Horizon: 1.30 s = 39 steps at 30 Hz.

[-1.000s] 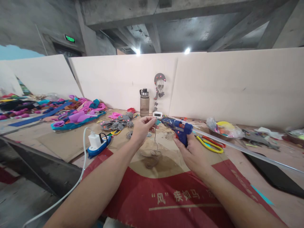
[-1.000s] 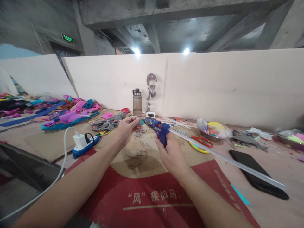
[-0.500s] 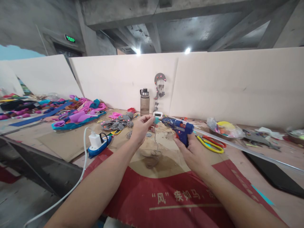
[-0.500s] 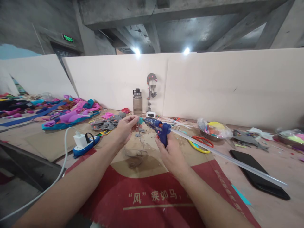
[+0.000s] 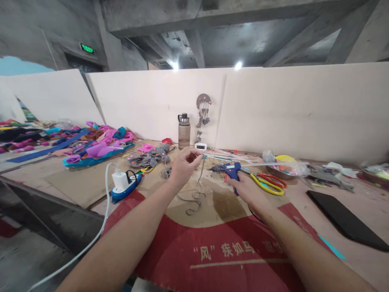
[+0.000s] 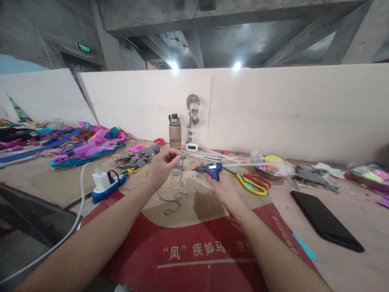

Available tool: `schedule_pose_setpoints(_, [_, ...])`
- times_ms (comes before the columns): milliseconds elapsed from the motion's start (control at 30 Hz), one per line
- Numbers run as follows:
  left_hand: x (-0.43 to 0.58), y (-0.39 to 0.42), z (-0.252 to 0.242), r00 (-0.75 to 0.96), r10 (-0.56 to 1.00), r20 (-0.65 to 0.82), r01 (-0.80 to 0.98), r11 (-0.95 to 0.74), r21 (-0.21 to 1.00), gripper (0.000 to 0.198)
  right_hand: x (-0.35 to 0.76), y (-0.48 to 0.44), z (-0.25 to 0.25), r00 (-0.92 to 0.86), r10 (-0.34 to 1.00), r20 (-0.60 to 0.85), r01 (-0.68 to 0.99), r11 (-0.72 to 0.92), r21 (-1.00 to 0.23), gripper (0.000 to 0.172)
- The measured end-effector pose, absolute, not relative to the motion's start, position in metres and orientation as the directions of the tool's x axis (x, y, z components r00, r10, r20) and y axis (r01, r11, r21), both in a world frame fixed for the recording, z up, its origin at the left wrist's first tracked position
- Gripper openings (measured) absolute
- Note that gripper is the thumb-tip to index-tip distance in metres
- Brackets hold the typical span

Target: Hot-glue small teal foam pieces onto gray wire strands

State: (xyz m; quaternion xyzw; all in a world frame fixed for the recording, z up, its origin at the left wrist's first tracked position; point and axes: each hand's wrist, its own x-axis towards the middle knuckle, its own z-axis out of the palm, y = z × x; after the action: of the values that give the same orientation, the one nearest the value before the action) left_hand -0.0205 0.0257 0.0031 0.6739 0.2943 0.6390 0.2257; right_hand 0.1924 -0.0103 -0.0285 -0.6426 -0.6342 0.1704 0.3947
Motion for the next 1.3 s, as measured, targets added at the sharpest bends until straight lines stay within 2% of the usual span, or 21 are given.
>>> schedule_pose_setpoints(100, [-0.017, 0.023, 0.001, 0.05, 0.627, 0.778, 0.144, -0.775, 0.615, 0.011, 0.198, -0.007, -0.03, 0.125, 0.982, 0.145, 0.849, -0.03, -0.527, 0.018])
schedule_pose_setpoints(200, [-0.015, 0.022, -0.001, 0.084, 0.54, 0.838, 0.247, -0.826, 0.508, 0.006, 0.199, -0.013, -0.026, 0.116, 0.938, 0.327, 0.937, 0.006, -0.349, 0.02])
schedule_pose_setpoints(233, [-0.014, 0.021, -0.001, 0.1, 0.5, 0.86, 0.293, -0.841, 0.455, 0.005, 0.196, -0.017, -0.022, 0.113, 0.903, 0.414, 0.94, 0.038, -0.34, 0.02])
schedule_pose_setpoints(300, [-0.014, 0.019, 0.0, 0.148, 0.408, 0.901, 0.374, -0.866, 0.332, 0.005, 0.186, -0.027, -0.014, 0.116, 0.83, 0.546, 0.885, 0.162, -0.435, 0.019])
schedule_pose_setpoints(367, [-0.015, 0.016, 0.0, 0.207, 0.318, 0.925, 0.423, -0.882, 0.208, 0.008, 0.169, -0.037, -0.005, 0.124, 0.814, 0.567, 0.683, 0.345, -0.644, 0.019])
schedule_pose_setpoints(433, [-0.016, 0.014, 0.0, 0.26, 0.24, 0.935, 0.44, -0.892, 0.106, 0.01, 0.15, -0.043, 0.001, 0.122, 0.875, 0.468, 0.332, 0.408, -0.85, 0.022])
schedule_pose_setpoints(500, [-0.017, 0.013, 0.0, 0.301, 0.197, 0.933, 0.447, -0.893, 0.044, 0.009, 0.134, -0.045, 0.003, 0.091, 0.905, 0.416, 0.014, 0.416, -0.909, 0.03])
schedule_pose_setpoints(533, [-0.017, 0.013, 0.0, 0.313, 0.192, 0.93, 0.448, -0.893, 0.033, 0.009, 0.128, -0.045, 0.003, 0.059, 0.92, 0.388, -0.091, 0.392, -0.915, 0.034])
schedule_pose_setpoints(567, [-0.017, 0.013, -0.001, 0.316, 0.196, 0.928, 0.449, -0.893, 0.036, 0.009, 0.124, -0.043, 0.002, 0.042, 0.93, 0.366, -0.158, 0.368, -0.916, 0.036])
schedule_pose_setpoints(633, [-0.016, 0.012, -0.001, 0.295, 0.225, 0.928, 0.453, -0.889, 0.071, 0.009, 0.12, -0.041, 0.0, 0.052, 0.94, 0.337, -0.183, 0.34, -0.922, 0.035])
schedule_pose_setpoints(800, [-0.01, 0.007, 0.0, 0.163, 0.372, 0.914, 0.451, -0.852, 0.266, 0.006, 0.123, -0.04, -0.001, 0.145, 0.893, 0.425, 0.01, 0.428, -0.904, 0.017])
schedule_pose_setpoints(900, [-0.005, 0.005, -0.001, 0.105, 0.494, 0.863, 0.383, -0.821, 0.423, 0.008, 0.125, -0.044, 0.0, 0.177, 0.865, 0.47, 0.089, 0.461, -0.883, 0.015])
schedule_pose_setpoints(1033, [-0.001, 0.004, -0.003, 0.076, 0.634, 0.77, 0.259, -0.758, 0.598, 0.014, 0.126, -0.048, 0.003, 0.192, 0.87, 0.455, 0.107, 0.442, -0.89, 0.015])
schedule_pose_setpoints(1300, [0.0, -0.004, -0.003, 0.103, 0.725, 0.682, 0.159, -0.688, 0.708, 0.015, 0.126, -0.05, 0.007, 0.209, 0.88, 0.426, 0.11, 0.412, -0.905, 0.018])
